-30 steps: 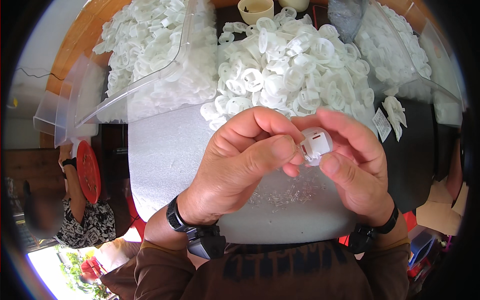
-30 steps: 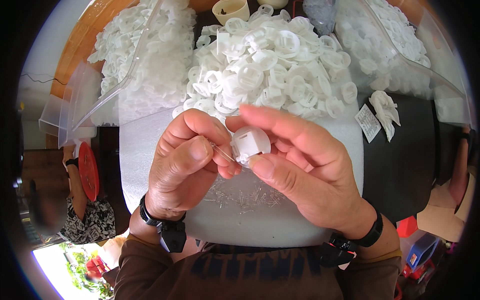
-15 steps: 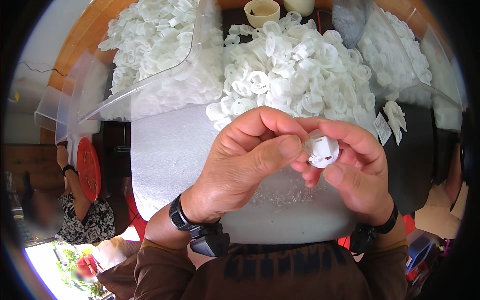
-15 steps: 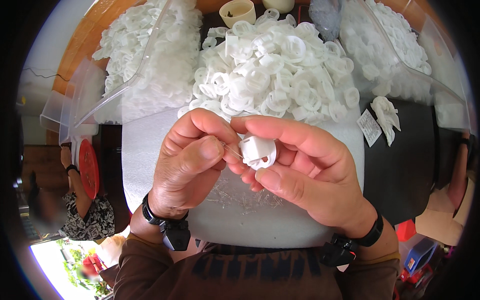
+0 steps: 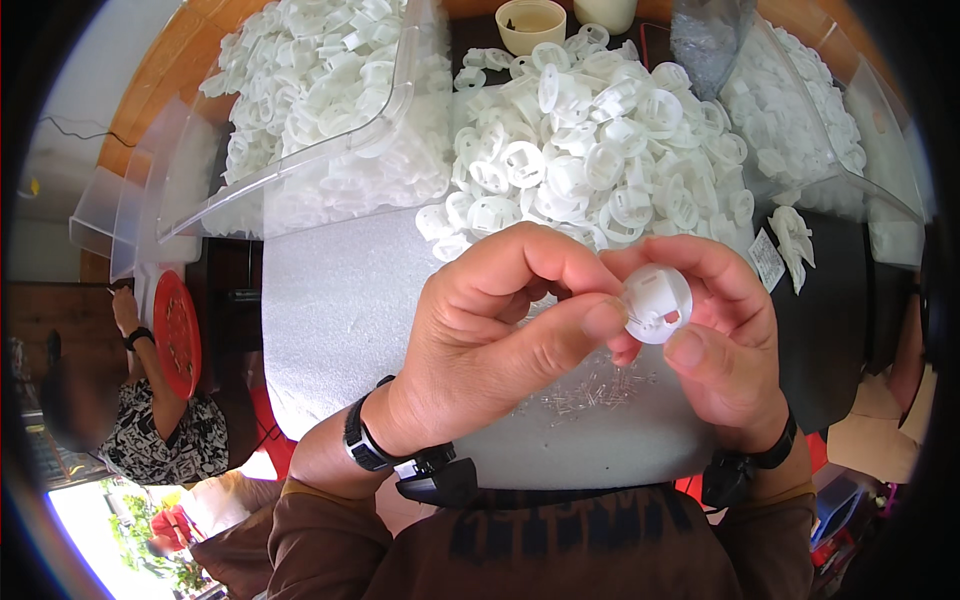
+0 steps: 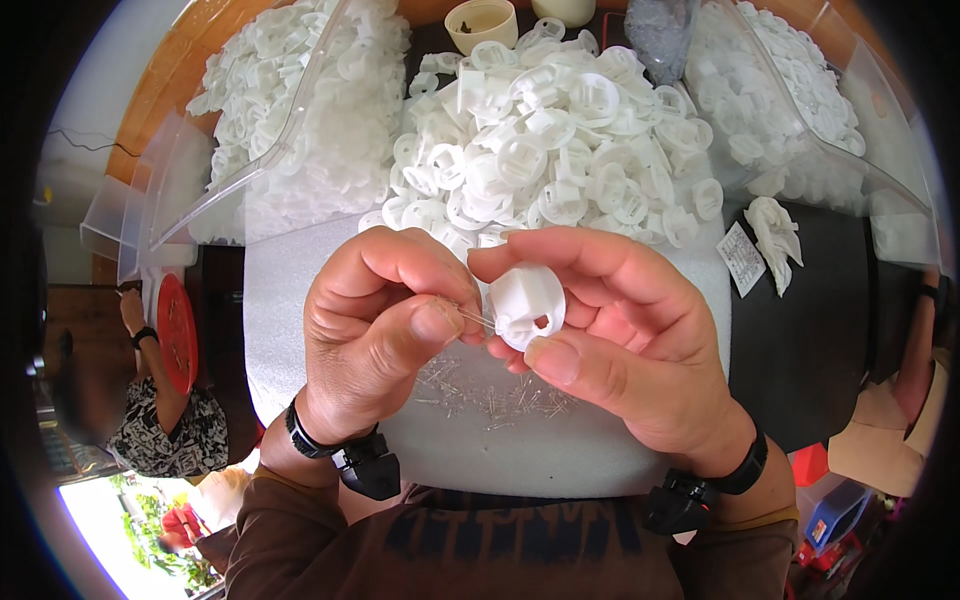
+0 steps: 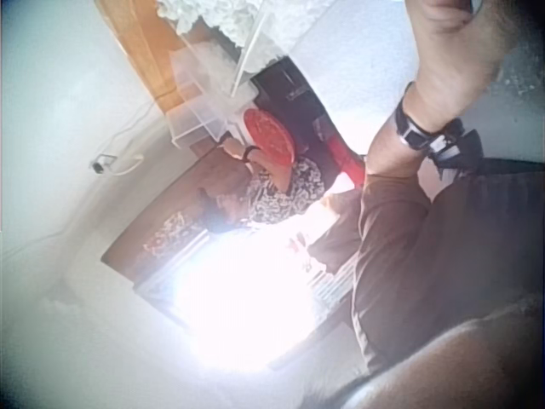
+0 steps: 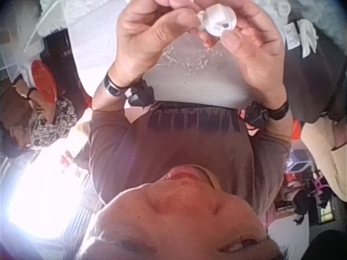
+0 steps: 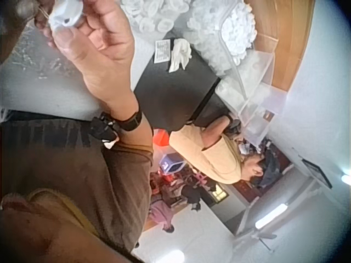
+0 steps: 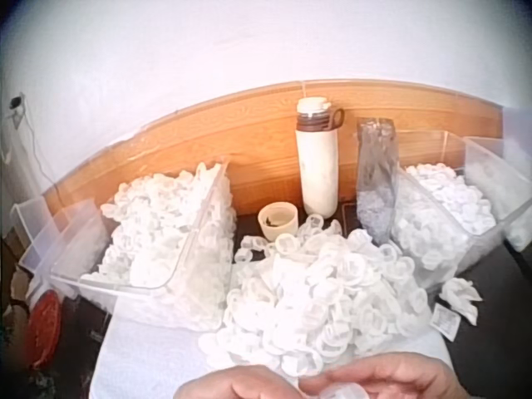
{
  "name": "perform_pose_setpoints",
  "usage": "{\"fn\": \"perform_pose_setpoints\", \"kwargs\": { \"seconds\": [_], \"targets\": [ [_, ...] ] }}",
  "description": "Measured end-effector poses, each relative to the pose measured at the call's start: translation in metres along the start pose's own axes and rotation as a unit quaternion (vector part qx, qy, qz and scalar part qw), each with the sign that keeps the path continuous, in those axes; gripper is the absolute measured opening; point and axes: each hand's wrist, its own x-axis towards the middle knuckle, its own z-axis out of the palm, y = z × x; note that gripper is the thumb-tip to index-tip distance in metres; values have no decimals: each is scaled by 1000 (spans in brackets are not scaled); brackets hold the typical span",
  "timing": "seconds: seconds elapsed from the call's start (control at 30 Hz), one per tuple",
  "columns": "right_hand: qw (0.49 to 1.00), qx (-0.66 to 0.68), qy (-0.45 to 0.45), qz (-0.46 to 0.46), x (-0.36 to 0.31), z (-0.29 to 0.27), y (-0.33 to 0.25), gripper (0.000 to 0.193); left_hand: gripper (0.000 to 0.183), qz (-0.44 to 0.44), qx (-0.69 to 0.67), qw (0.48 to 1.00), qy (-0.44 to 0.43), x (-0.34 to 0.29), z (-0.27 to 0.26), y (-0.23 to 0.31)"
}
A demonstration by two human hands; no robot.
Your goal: Assembling small white plastic components by inserting metal or plastic pins into pre-drilled holes in the base.
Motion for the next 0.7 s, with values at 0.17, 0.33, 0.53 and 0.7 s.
{"fn": "perform_pose_setpoints", "kwargs": {
  "seconds": [0.17,0.33,0.53,0.7],
  "targets": [
    [997,61,-56,11,0,-2,-2,49,15,65,103,992,-16,-2,-2,3],
    [996,63,-64,21,-1,-2,-3,50,14,61,101,993,-11,-2,-2,4],
    [994,71,-81,17,-1,-3,0,51,14,55,141,988,-32,-2,-6,7],
    [994,78,-67,24,-1,-2,-1,51,14,60,177,982,-38,-3,-8,9]
  ]
}}
